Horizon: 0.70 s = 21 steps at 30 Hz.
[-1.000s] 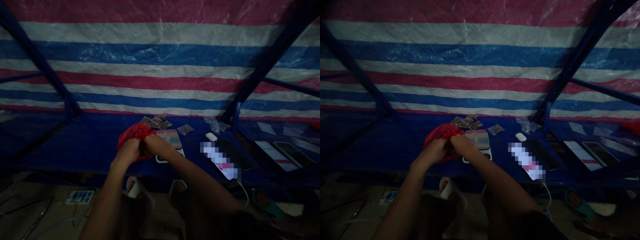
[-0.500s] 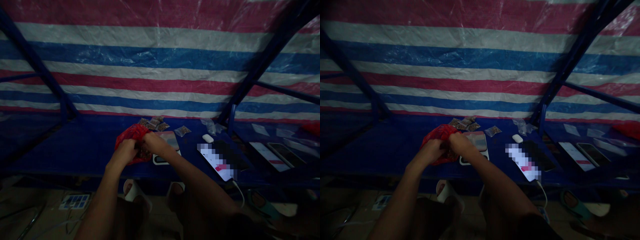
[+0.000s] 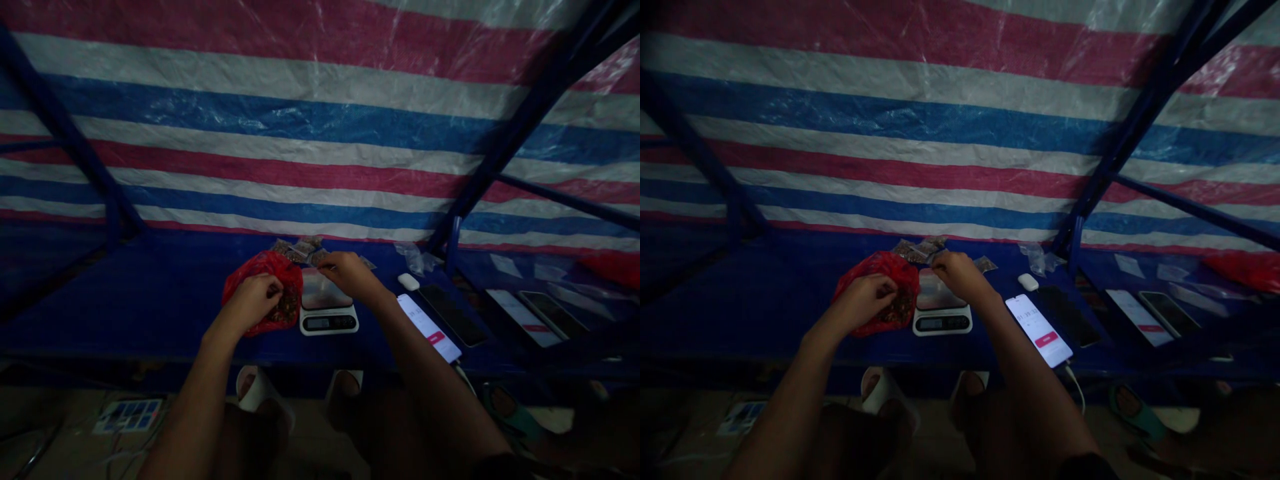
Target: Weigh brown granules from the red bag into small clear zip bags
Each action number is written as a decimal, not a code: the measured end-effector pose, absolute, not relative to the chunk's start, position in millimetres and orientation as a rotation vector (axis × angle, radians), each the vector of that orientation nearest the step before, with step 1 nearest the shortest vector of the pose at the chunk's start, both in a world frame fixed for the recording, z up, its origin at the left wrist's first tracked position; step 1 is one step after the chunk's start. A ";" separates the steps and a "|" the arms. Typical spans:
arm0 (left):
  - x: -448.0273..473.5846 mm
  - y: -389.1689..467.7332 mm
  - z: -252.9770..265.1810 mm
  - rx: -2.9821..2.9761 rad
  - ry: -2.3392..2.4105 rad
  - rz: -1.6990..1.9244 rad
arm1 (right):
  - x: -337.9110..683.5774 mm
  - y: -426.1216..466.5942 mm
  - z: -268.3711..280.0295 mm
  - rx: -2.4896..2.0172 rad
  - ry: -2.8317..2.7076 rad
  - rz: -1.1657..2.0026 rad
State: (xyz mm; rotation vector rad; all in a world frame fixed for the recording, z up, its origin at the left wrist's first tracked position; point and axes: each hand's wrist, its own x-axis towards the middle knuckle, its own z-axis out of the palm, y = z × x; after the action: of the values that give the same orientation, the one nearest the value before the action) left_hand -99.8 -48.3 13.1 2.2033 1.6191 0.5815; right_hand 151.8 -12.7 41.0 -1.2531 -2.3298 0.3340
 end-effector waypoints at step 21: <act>-18.1 -11.0 17.7 2.079 1.125 0.999 | 174.4 -4.6 31.3 -1.258 -1.987 0.352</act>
State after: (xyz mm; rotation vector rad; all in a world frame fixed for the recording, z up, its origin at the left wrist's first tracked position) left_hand -18.1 -11.0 17.7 2.0785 1.1247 0.9991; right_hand 174.4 -4.6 31.3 -1.2582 -1.9872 0.3523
